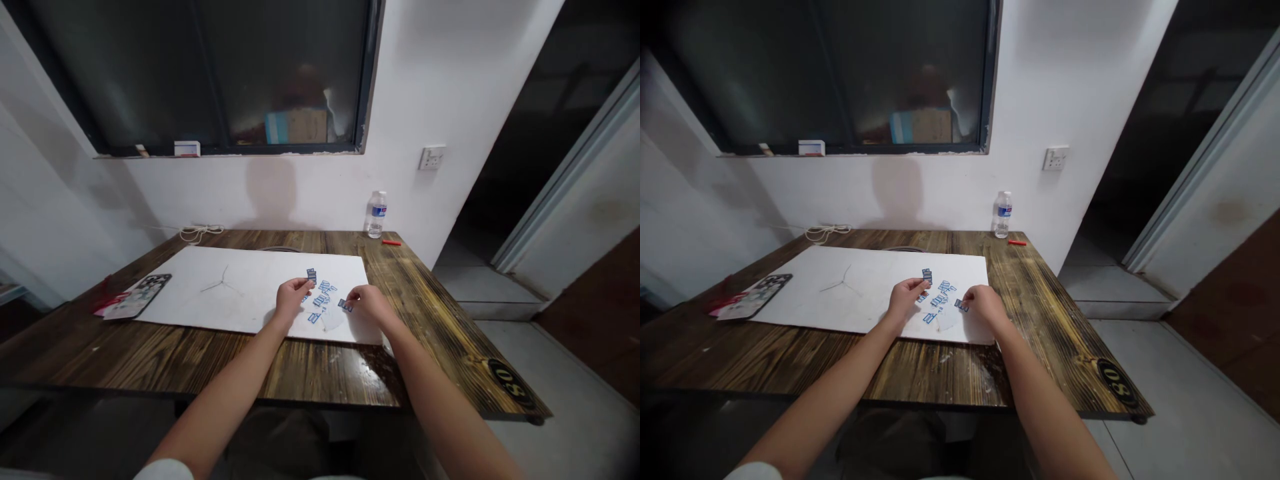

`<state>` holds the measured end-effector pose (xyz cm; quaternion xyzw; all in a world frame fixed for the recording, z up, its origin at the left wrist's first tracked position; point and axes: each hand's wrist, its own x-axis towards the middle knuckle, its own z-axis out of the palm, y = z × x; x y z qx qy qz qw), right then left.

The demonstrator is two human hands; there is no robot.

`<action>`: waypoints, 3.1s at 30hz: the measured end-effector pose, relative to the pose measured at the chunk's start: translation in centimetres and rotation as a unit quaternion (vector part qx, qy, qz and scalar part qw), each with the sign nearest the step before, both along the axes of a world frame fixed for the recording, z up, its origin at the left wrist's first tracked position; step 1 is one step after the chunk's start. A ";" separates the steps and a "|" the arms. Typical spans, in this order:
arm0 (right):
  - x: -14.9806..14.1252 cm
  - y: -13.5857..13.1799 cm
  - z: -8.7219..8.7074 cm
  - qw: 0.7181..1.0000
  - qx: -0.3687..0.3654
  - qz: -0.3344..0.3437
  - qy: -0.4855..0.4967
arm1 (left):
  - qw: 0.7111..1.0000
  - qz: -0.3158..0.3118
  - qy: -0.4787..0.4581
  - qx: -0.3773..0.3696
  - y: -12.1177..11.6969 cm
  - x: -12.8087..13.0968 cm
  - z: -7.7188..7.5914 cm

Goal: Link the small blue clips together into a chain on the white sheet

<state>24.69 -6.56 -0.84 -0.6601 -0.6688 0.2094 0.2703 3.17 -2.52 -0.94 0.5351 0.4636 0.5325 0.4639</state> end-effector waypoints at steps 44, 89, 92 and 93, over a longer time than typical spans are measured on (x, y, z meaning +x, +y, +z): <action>-3.2 -0.1 -0.7 0.924 0.094 0.024 0.369 | 0.990 -0.128 0.060 -0.016 -1.2 1.1 -0.6; -3.6 0.5 -1.6 0.922 0.064 0.045 0.380 | 0.987 -0.128 0.090 0.029 -1.5 1.3 0.0; -3.2 0.4 -1.4 0.950 0.088 0.050 0.295 | 0.990 -0.106 0.082 0.035 -1.5 1.2 0.2; -3.0 0.3 -1.3 0.960 0.096 0.054 0.259 | 0.992 -0.095 0.077 0.036 -1.4 1.2 0.2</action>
